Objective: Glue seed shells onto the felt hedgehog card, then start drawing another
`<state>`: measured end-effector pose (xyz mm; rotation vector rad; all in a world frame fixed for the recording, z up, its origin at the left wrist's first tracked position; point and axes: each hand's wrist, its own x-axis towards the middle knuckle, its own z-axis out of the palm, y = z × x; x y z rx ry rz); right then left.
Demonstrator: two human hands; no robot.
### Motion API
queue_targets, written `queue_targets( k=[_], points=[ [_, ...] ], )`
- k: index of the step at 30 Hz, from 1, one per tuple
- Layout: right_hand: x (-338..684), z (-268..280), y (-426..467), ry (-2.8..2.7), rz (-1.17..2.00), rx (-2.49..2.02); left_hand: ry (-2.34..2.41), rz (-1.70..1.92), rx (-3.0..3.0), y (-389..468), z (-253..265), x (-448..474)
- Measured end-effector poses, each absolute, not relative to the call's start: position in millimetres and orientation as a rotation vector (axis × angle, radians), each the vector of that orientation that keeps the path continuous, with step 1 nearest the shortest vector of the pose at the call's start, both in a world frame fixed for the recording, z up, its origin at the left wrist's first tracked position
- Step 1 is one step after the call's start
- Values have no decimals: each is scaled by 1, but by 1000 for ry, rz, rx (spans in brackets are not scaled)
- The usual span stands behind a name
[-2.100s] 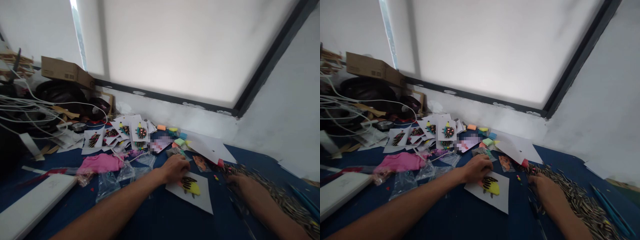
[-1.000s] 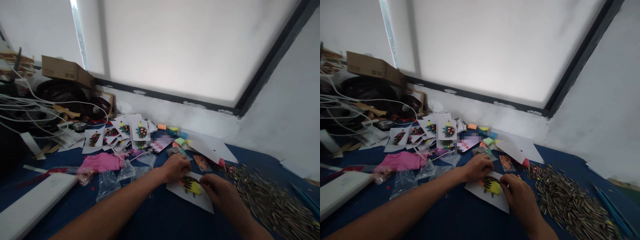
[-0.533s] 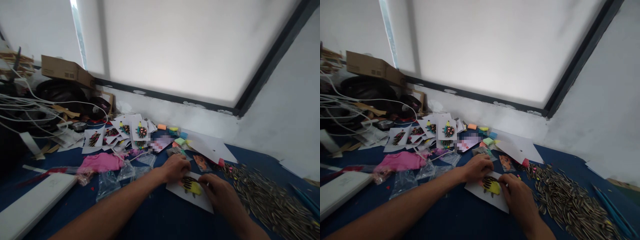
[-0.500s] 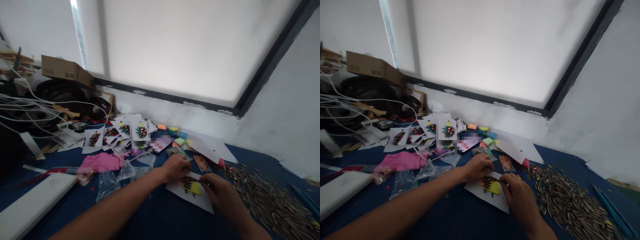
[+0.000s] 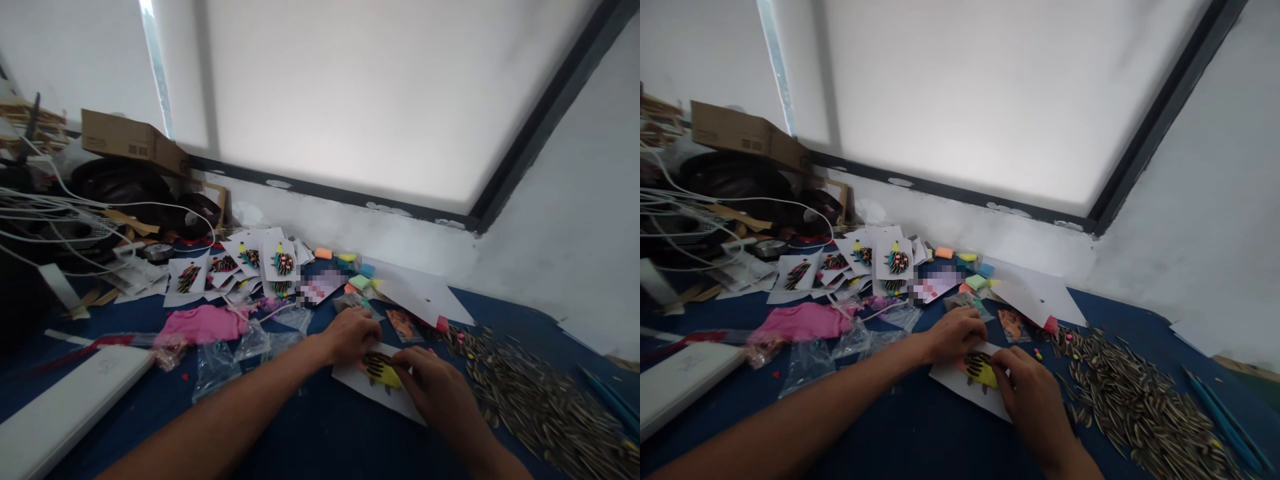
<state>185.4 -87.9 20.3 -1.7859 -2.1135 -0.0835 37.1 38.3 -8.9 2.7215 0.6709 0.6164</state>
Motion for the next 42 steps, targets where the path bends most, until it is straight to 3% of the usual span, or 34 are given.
queue_targets(
  k=[42],
  points=[
    [180,11,-81,-2332,-525,-1887,691,610,2812,30,-2,37]
  ],
)
